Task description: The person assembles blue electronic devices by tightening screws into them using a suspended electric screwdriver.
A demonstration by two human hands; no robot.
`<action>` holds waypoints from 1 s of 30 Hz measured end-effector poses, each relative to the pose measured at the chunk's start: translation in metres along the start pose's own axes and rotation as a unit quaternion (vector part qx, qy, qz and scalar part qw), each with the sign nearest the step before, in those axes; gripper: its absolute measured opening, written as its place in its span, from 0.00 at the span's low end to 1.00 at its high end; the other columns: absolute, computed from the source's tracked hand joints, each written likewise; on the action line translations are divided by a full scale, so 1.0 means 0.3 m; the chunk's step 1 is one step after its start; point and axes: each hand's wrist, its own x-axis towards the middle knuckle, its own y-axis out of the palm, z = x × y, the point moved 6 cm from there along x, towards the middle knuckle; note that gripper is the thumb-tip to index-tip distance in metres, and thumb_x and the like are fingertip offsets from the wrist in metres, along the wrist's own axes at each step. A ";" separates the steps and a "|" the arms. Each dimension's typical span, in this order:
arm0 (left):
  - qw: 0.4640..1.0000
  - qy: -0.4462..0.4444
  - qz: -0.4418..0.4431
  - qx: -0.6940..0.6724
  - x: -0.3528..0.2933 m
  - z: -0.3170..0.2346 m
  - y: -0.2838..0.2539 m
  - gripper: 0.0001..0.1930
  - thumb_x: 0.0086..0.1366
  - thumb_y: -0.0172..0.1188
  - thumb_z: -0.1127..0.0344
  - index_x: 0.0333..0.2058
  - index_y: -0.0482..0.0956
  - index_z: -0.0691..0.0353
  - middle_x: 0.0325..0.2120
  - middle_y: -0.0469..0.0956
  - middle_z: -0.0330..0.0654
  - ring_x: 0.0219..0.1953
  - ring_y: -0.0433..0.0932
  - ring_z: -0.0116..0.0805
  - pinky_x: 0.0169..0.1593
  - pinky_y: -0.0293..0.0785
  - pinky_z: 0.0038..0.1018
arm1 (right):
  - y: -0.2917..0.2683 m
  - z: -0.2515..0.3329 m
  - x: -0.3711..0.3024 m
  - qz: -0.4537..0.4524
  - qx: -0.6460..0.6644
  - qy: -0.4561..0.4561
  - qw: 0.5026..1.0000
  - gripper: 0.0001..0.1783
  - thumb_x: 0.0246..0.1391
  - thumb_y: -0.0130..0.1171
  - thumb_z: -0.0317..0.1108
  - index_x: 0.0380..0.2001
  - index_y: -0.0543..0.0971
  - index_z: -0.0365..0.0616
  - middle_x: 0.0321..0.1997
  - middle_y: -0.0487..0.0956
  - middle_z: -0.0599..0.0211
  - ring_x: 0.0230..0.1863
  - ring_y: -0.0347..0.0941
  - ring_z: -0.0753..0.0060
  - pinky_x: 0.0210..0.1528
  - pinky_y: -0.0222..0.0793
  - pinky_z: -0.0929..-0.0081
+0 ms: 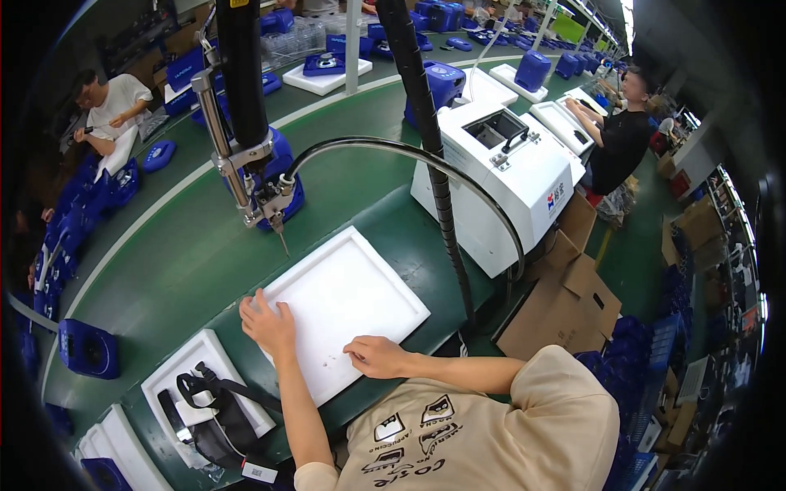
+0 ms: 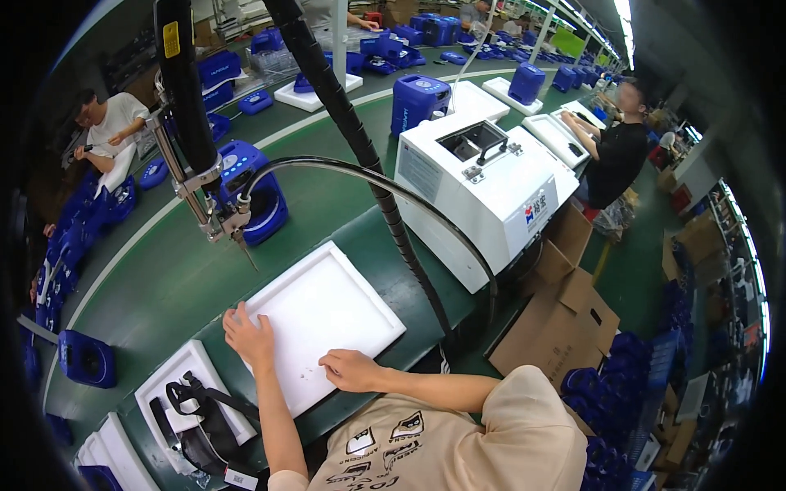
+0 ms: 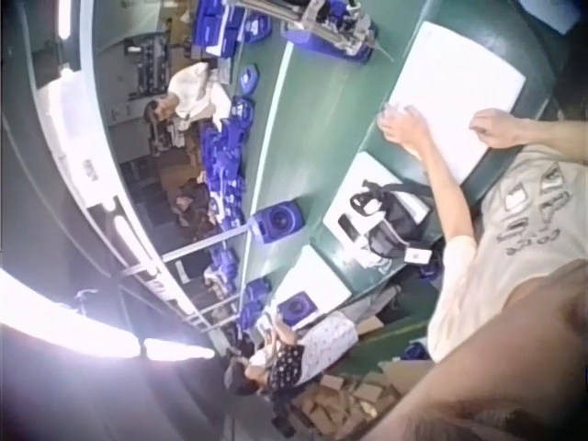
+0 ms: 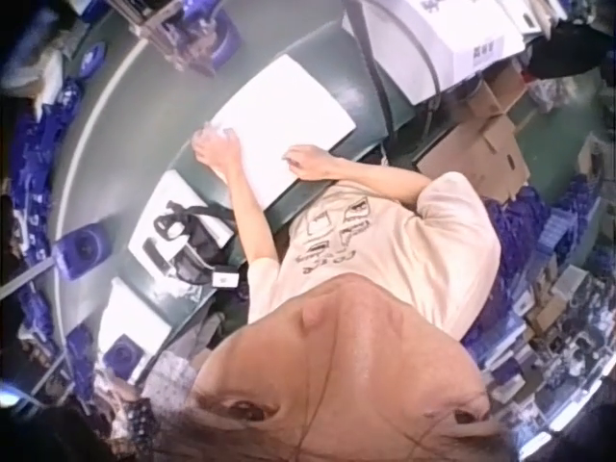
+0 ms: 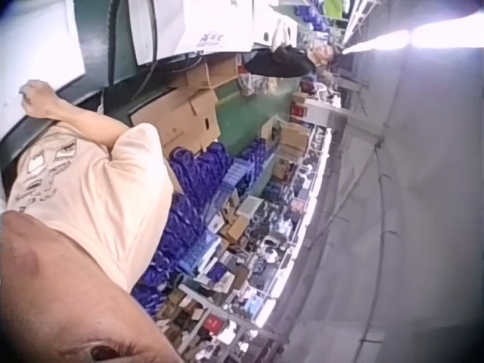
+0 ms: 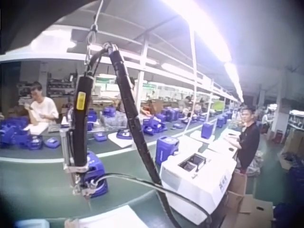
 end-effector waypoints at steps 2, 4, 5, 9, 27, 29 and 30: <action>1.000 0.000 -0.001 0.003 -0.001 0.005 0.005 0.26 0.59 0.63 0.61 0.57 0.76 0.57 0.55 0.70 0.49 0.62 0.68 0.50 0.60 0.66 0.46 | 0.019 -0.024 -0.039 -0.005 -0.054 -0.002 0.999 0.09 0.53 0.61 0.27 0.39 0.81 0.43 0.36 0.80 0.61 0.36 0.79 0.58 0.39 0.76 0.62; 1.000 -0.006 0.006 0.001 -0.001 0.012 0.008 0.26 0.59 0.63 0.61 0.57 0.75 0.57 0.56 0.70 0.50 0.62 0.68 0.50 0.60 0.66 0.46 | 0.034 0.018 -0.022 -0.042 -0.095 -0.056 0.993 0.06 0.52 0.62 0.30 0.35 0.81 0.44 0.31 0.79 0.64 0.31 0.78 0.59 0.34 0.75 0.63; 1.000 -0.006 0.007 0.001 -0.003 0.010 0.010 0.26 0.59 0.63 0.61 0.57 0.75 0.57 0.56 0.70 0.50 0.62 0.68 0.50 0.60 0.66 0.46 | 0.035 0.029 -0.015 -0.060 -0.128 -0.061 0.988 0.05 0.49 0.64 0.28 0.32 0.82 0.46 0.29 0.80 0.69 0.28 0.78 0.65 0.31 0.74 0.68; 1.000 -0.007 0.016 -0.009 -0.003 0.007 0.011 0.27 0.59 0.63 0.61 0.57 0.75 0.57 0.56 0.70 0.50 0.62 0.68 0.50 0.61 0.66 0.47 | 0.041 0.030 -0.023 -0.072 -0.151 -0.061 0.984 0.05 0.49 0.64 0.29 0.31 0.82 0.46 0.28 0.79 0.69 0.27 0.77 0.66 0.30 0.73 0.68; 0.998 -0.027 0.044 -0.022 -0.001 0.028 0.022 0.28 0.58 0.65 0.58 0.58 0.76 0.56 0.58 0.69 0.51 0.65 0.65 0.52 0.64 0.63 0.49 | 0.038 0.037 -0.026 -0.072 -0.159 -0.082 0.981 0.04 0.49 0.63 0.32 0.30 0.81 0.47 0.26 0.77 0.70 0.29 0.76 0.66 0.31 0.72 0.68; 0.997 -0.035 0.063 -0.041 -0.002 0.041 0.022 0.29 0.58 0.65 0.56 0.59 0.76 0.56 0.59 0.68 0.52 0.65 0.64 0.53 0.64 0.61 0.49 | 0.045 0.050 -0.023 -0.065 -0.155 -0.092 0.982 0.04 0.49 0.63 0.32 0.30 0.81 0.48 0.26 0.77 0.70 0.28 0.76 0.66 0.31 0.72 0.68; 0.996 -0.039 0.069 -0.049 -0.001 0.043 0.024 0.30 0.57 0.65 0.56 0.59 0.77 0.56 0.59 0.68 0.52 0.65 0.64 0.53 0.64 0.61 0.50 | 0.042 0.048 -0.023 -0.069 -0.168 -0.081 0.980 0.04 0.49 0.63 0.32 0.30 0.82 0.48 0.25 0.77 0.70 0.28 0.76 0.65 0.31 0.72 0.67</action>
